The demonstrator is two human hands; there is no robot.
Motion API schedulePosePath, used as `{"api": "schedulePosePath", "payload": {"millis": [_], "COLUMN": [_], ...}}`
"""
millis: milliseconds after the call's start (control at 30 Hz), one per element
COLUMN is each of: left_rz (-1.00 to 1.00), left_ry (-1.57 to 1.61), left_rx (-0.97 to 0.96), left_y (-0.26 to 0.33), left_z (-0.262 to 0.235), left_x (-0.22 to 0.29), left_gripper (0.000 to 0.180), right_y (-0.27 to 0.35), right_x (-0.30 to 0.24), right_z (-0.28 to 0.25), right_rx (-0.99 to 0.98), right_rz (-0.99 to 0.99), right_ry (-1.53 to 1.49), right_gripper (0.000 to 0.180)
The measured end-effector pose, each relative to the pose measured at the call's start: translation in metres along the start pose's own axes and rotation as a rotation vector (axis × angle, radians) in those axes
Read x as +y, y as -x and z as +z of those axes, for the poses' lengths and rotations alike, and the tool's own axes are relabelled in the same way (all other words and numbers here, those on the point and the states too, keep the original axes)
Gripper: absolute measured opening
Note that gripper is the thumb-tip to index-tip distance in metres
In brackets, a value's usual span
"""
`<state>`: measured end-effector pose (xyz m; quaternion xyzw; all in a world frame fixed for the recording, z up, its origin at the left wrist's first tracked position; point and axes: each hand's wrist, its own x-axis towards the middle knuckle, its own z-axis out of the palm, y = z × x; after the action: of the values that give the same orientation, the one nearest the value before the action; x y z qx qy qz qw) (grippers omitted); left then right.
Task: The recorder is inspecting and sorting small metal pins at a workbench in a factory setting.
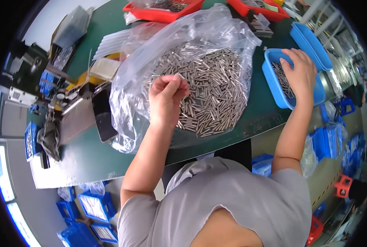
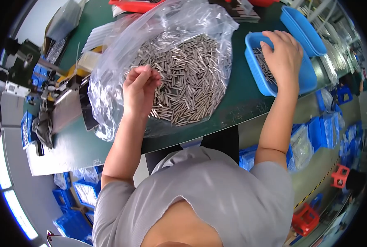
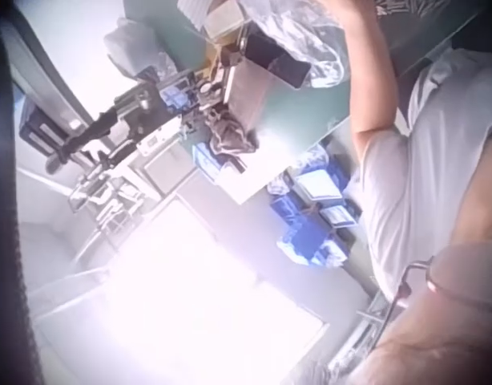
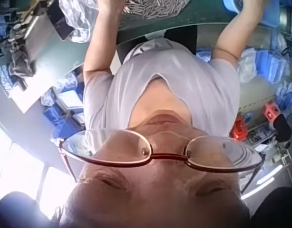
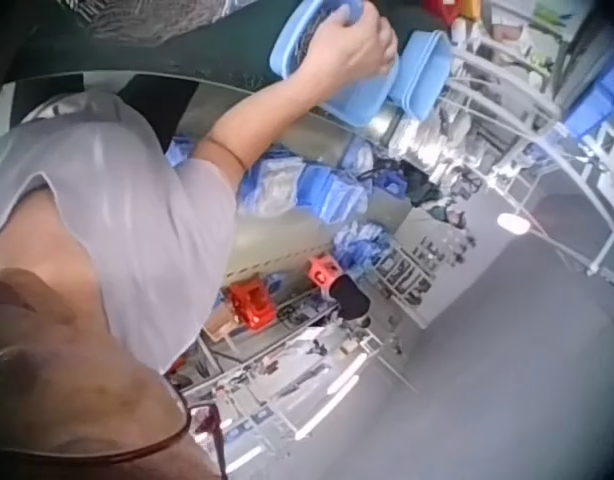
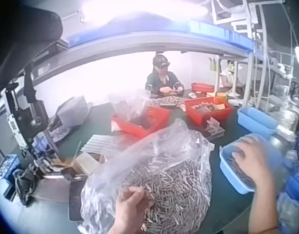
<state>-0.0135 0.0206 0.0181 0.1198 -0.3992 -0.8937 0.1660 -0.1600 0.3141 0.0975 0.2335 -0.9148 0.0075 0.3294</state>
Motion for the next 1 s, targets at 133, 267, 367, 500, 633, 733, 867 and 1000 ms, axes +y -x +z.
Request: {"api": "schedulePosePath", "payload": {"millis": [133, 267, 367, 500, 633, 733, 867, 1000], "left_rz": [0.045, 0.027, 0.017, 0.011, -0.068, -0.231, -0.253, -0.239], "left_ry": [-0.004, 0.006, 0.004, 0.0, 0.032, 0.192, 0.246, 0.221], "left_rx": [0.047, 0.082, 0.076, 0.05, 0.018, -0.154, -0.169, -0.172], "left_y": [0.002, 0.001, 0.0, 0.001, 0.003, 0.003, 0.004, 0.004], "left_z": [-0.014, -0.013, -0.012, -0.011, -0.009, -0.009, -0.009, -0.008], "left_x": [0.003, 0.001, 0.001, 0.003, 0.005, 0.002, -0.003, -0.004], "left_gripper": [0.007, 0.005, 0.004, 0.004, 0.008, 0.011, 0.011, 0.01], "right_y": [-0.008, -0.005, 0.0, 0.008, 0.008, 0.007, 0.009, 0.011], "right_x": [-0.092, -0.153, -0.179, -0.185, -0.173, -0.165, -0.169, -0.169], "right_z": [-0.001, 0.029, 0.049, 0.055, 0.051, 0.054, 0.041, 0.041], "right_rx": [-0.341, -0.509, -0.426, -0.361, -0.453, -0.65, -0.55, -0.5], "right_rz": [-0.107, -0.532, -0.564, -0.599, -0.327, 0.134, 0.166, 0.106], "right_ry": [-0.669, -0.826, -0.756, -0.731, -1.067, -1.733, -1.817, -1.797], "right_gripper": [0.02, 0.02, 0.017, 0.006, 0.007, 0.005, 0.004, 0.003]}}
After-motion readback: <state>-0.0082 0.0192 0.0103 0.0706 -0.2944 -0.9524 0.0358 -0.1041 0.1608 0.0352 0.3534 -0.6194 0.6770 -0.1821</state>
